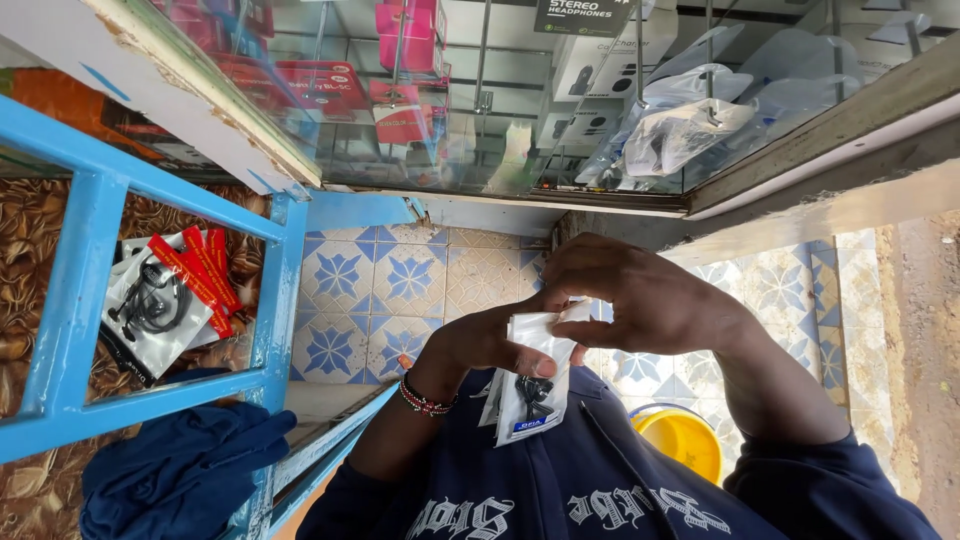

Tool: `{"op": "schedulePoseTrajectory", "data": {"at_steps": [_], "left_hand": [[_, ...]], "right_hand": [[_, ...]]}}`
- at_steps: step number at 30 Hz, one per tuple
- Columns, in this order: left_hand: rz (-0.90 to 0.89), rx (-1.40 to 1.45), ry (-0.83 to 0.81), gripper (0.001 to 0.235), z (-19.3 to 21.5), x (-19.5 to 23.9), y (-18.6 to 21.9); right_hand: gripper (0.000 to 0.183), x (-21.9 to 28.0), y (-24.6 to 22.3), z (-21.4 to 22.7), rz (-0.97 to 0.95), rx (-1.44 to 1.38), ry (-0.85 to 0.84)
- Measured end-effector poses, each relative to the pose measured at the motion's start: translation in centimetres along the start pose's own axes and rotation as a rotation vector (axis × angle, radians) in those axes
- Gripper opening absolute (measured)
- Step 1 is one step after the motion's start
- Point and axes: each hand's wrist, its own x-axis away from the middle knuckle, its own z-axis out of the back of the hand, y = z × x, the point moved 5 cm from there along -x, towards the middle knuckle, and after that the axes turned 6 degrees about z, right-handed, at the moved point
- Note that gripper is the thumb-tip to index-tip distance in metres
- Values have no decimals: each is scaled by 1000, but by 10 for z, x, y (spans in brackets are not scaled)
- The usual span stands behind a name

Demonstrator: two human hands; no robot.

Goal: The person wipes the surfaces of packaged electronic accessories, including earphones and chargers, using a blue cloth. They pick up each item from a glass display case, wipe it, and place it back on the shelf.

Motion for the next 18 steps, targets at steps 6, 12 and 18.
{"op": "schedulePoseTrajectory", "data": {"at_steps": [6,12,18], "left_hand": [[29,28,71,74,12,15,-23],[119,83,47,70,17,34,-24],[-64,315,46,96,36,66,-38]], "right_hand": [[12,7,14,-4,-143,-203,110],[13,21,34,-10,-249,-439,188],[18,55,88,-20,-361,-592,386]]}}
